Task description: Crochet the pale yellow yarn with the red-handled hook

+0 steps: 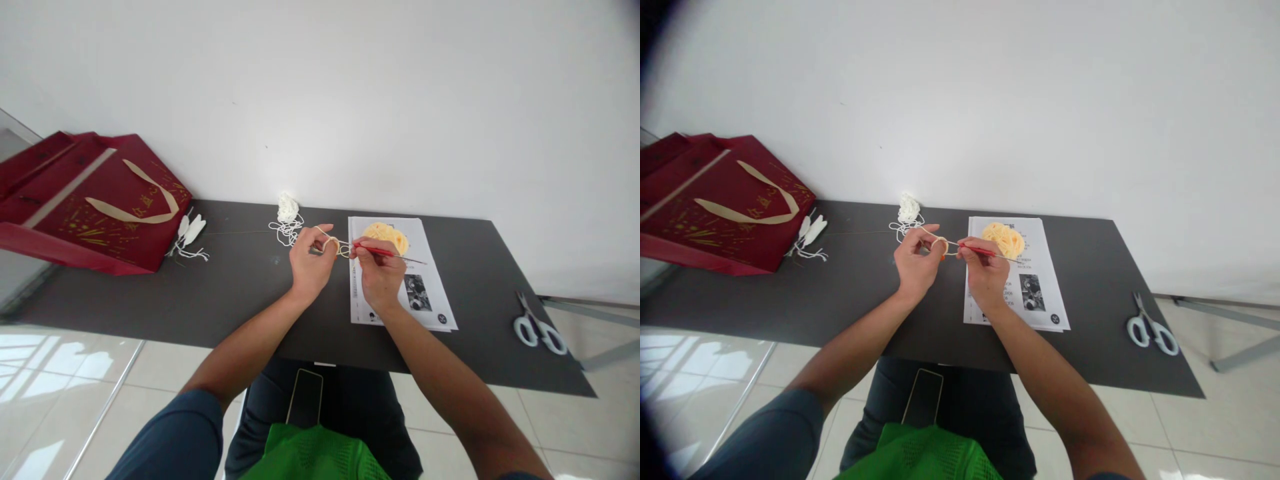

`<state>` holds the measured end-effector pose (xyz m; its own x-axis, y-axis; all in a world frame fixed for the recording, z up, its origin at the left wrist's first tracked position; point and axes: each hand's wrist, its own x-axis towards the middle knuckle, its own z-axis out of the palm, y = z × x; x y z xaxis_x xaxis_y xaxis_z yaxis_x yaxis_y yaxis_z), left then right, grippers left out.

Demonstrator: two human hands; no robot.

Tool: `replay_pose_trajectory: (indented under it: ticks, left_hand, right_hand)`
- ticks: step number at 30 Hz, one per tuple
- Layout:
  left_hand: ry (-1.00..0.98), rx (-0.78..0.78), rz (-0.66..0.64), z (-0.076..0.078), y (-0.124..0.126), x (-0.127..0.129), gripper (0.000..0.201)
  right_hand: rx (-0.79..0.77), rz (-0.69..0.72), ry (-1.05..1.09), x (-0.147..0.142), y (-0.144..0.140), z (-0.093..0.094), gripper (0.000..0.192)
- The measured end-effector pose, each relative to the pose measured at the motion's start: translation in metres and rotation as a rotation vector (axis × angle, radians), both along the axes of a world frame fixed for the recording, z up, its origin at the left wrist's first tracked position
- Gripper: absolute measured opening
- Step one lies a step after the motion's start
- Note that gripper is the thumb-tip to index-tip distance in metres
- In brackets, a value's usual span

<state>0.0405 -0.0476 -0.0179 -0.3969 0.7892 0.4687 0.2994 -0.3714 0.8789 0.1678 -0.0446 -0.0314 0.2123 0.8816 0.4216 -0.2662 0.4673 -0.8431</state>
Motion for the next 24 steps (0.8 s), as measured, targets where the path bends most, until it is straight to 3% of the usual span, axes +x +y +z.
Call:
replay_pose_trajectory:
  ticks: [14, 19, 24]
  left_hand:
    - [-0.076, -0.063, 0.018, -0.002, 0.004, -0.003, 0.023]
    - [-0.174, -0.137, 0.003, -0.001, 0.008, -0.005, 0.024]
    - [-0.406, -0.206, -0.088, -0.002, 0.013, -0.003, 0.037]
  right_hand:
    - [0.032, 0.06, -0.056, 0.002, -0.004, -0.005, 0.013]
    - [0.093, 0.055, -0.223, 0.001, -0.006, -0.009, 0.013]
    - [0.126, 0.011, -0.213, 0.001, -0.003, -0.009, 0.013]
